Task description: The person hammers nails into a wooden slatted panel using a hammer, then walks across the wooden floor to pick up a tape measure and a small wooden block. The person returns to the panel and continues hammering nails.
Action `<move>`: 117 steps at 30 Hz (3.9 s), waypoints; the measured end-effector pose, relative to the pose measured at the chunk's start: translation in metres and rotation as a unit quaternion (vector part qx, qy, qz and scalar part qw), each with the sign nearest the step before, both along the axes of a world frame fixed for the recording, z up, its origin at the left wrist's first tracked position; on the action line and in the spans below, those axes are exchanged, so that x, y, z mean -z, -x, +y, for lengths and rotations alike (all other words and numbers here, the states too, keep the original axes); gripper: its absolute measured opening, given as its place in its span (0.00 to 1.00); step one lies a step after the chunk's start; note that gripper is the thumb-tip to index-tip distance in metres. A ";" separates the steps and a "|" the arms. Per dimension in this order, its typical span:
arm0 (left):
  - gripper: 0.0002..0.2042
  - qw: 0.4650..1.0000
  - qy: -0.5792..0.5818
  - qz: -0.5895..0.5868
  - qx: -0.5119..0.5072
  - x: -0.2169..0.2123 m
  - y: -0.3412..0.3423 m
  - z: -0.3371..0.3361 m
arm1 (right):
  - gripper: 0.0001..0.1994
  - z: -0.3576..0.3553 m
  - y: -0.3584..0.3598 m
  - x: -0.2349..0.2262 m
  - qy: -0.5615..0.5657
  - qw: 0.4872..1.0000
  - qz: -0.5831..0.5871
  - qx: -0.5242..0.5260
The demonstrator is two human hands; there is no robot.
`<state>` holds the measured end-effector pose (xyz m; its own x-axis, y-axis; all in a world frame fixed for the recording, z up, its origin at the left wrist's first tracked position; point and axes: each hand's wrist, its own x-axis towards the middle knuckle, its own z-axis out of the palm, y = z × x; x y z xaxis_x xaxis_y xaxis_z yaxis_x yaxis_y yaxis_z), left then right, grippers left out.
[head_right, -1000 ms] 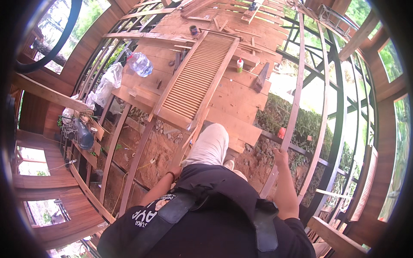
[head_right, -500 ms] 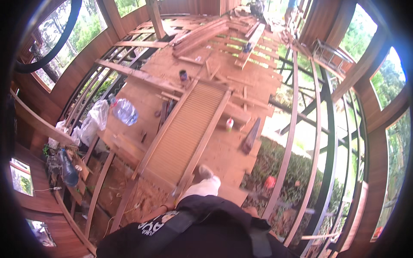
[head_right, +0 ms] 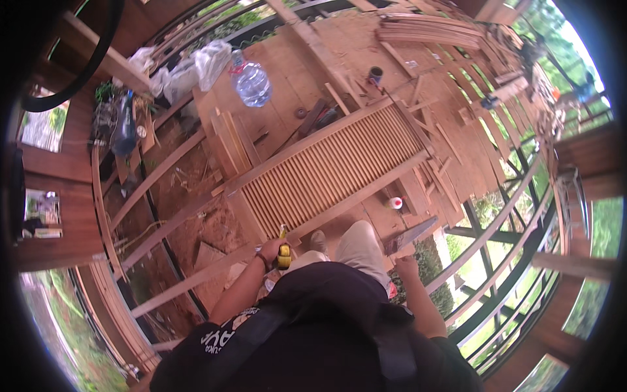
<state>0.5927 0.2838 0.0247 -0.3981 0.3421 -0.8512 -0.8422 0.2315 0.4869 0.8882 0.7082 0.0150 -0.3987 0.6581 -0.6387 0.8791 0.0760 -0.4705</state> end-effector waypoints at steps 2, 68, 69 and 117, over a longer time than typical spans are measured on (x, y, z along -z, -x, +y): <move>0.11 0.994 0.007 -0.057 -0.098 0.004 -0.018 0.003 | 0.15 0.024 0.062 0.005 0.003 0.992 -0.036 -0.121; 0.23 0.993 0.052 -0.093 -0.057 0.076 -0.026 0.147 | 0.38 -0.047 0.229 0.077 0.345 0.846 0.078 -0.399; 0.20 0.992 0.062 -0.092 -0.065 0.076 -0.026 0.152 | 0.38 -0.047 0.225 0.076 0.343 0.843 0.078 -0.407; 0.13 0.660 -0.074 0.022 -0.747 -0.041 -0.339 0.119 | 0.19 0.096 0.364 -0.004 0.010 0.665 -0.128 -0.735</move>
